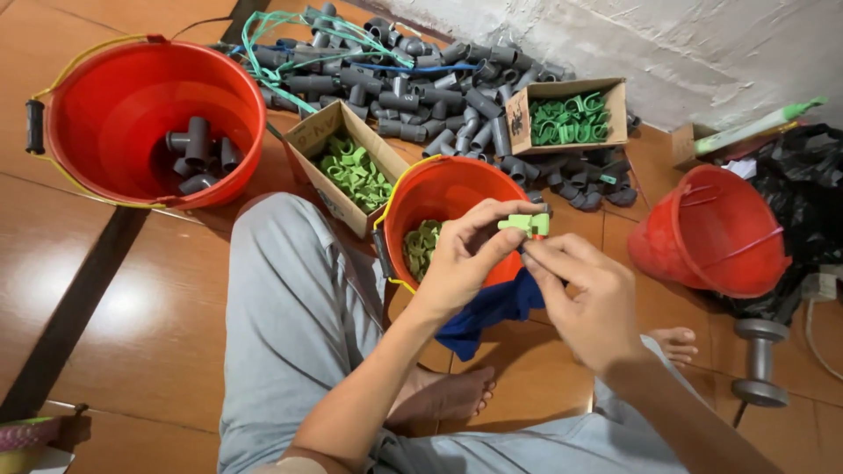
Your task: Cleaning small green plastic hardware components individually using a blue cloth while sitting on the floor.
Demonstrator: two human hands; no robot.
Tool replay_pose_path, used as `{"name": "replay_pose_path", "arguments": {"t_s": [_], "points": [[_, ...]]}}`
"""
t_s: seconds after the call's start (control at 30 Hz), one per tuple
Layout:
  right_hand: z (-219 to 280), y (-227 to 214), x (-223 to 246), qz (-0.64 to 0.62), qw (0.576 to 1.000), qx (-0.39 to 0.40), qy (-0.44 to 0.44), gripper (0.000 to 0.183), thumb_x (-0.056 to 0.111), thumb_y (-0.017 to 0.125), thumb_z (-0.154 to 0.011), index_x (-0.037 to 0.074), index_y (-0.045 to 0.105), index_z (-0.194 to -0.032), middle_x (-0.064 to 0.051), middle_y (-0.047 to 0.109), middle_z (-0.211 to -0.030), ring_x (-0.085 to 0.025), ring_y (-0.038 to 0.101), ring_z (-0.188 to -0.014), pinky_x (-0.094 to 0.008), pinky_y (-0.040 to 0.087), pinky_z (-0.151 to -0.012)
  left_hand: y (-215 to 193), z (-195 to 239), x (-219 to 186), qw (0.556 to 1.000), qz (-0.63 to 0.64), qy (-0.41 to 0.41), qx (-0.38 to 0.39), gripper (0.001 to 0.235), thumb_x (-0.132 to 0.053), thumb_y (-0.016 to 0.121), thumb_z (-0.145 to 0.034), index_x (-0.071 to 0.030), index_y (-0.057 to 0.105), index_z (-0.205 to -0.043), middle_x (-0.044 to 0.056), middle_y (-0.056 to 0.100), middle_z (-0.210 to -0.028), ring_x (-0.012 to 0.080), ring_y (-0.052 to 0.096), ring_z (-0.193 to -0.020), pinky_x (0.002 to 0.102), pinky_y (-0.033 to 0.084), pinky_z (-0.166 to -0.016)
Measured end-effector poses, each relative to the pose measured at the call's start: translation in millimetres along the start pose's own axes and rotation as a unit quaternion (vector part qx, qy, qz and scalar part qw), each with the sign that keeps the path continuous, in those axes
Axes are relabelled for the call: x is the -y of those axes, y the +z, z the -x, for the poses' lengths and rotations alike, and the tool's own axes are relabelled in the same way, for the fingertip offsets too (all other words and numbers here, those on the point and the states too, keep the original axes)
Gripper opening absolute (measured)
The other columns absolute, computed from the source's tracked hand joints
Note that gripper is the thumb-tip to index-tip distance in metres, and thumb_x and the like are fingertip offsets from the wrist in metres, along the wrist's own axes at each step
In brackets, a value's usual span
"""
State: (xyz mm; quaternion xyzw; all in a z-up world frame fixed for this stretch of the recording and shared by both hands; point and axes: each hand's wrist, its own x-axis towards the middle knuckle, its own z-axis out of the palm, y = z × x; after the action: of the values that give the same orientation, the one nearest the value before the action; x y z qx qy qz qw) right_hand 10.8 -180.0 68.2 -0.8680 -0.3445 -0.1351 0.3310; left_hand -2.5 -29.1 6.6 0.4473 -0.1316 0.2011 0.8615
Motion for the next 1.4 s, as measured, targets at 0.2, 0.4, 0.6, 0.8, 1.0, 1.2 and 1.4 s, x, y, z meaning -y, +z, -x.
{"name": "replay_pose_path", "arguments": {"t_s": [0.2, 0.4, 0.6, 0.8, 1.0, 1.2, 1.4], "points": [[-9.2, 1.2, -0.1, 0.076, 0.994, -0.057, -0.052, 0.016, 0.0, 0.074, -0.095, 0.01, 0.082, -0.104, -0.003, 0.073, -0.091, -0.023, 0.071, -0.077, -0.031, 0.058, -0.066, 7.2, -0.4, 11.4, 0.98, 0.132, -0.12, -0.082, 0.042, -0.013, 0.08, -0.09, 0.001, 0.07, -0.128, 0.005, 0.073, -0.106, 0.0092, 0.071, -0.096, 0.028, 0.058, -0.093], [-19.5, 5.6, -5.2, 0.13, 0.987, -0.024, -0.087, 0.02, -0.002, 0.07, -0.094, 0.009, 0.08, -0.107, -0.01, 0.071, -0.099, -0.031, 0.071, -0.091, -0.04, 0.061, -0.081, -0.7, -6.4, 0.7, 0.938, 0.277, -0.19, -0.089, 0.057, -0.006, 0.078, -0.088, 0.008, 0.057, -0.14, 0.004, 0.07, -0.098, 0.0133, 0.073, -0.093, 0.03, 0.056, -0.099], [-31.6, 15.9, -18.4, 0.181, 0.978, 0.035, -0.097, 0.025, -0.001, 0.063, -0.092, 0.016, 0.078, -0.104, -0.005, 0.066, -0.1, -0.026, 0.07, -0.097, -0.037, 0.06, -0.086, -22.4, -9.8, 12.6, 0.928, 0.231, -0.267, -0.116, 0.052, -0.007, 0.08, -0.085, 0.005, 0.066, -0.134, 0.005, 0.072, -0.092, 0.0143, 0.069, -0.095, 0.032, 0.046, -0.102], [-54.7, 23.0, -29.6, -0.003, 0.999, 0.046, 0.01, 0.021, 0.005, 0.073, -0.087, 0.018, 0.081, -0.101, -0.002, 0.076, -0.091, -0.025, 0.073, -0.09, -0.039, 0.059, -0.079, -33.6, -18.6, 4.9, 0.935, 0.18, -0.283, -0.116, 0.056, -0.006, 0.083, -0.08, 0.002, 0.066, -0.133, 0.004, 0.072, -0.099, 0.0158, 0.067, -0.098, 0.033, 0.045, -0.097], [-63.1, 25.6, -25.3, -0.017, 0.989, 0.082, 0.122, 0.026, 0.009, 0.079, -0.08, 0.02, 0.084, -0.103, -0.006, 0.081, -0.101, -0.025, 0.074, -0.104, -0.037, 0.059, -0.086, -45.3, -21.7, 16.4, 0.957, 0.071, -0.256, -0.111, 0.06, -0.005, 0.087, -0.074, 0.0, 0.069, -0.131, 0.009, 0.073, -0.112, 0.0107, 0.07, -0.092, 0.026, 0.057, -0.087], [-74.5, 23.0, -3.4, -0.221, 0.908, 0.13, 0.331, 0.035, 0.004, 0.07, -0.087, 0.002, 0.077, -0.121, -0.01, 0.077, -0.118, -0.012, 0.068, -0.102, -0.032, 0.057, -0.095, -50.0, -26.5, -1.2, 0.981, -0.064, -0.178, -0.053, 0.05, -0.011, 0.084, -0.084, -0.003, 0.071, -0.131, 0.016, 0.073, -0.117, 0.0142, 0.068, -0.096, 0.031, 0.058, -0.092], [-89.9, 15.7, -24.0, -0.22, 0.887, 0.239, 0.329, 0.038, 0.018, 0.081, -0.084, 0.004, 0.082, -0.119, -0.013, 0.08, -0.119, -0.013, 0.066, -0.106, -0.032, 0.056, -0.097, -60.7, -26.9, -11.0, 0.97, -0.244, 0.007, 0.007, 0.046, -0.009, 0.079, -0.089, -0.007, 0.069, -0.134, 0.015, 0.073, -0.109, 0.0286, 0.073, -0.099, 0.038, 0.059, -0.086]]}}
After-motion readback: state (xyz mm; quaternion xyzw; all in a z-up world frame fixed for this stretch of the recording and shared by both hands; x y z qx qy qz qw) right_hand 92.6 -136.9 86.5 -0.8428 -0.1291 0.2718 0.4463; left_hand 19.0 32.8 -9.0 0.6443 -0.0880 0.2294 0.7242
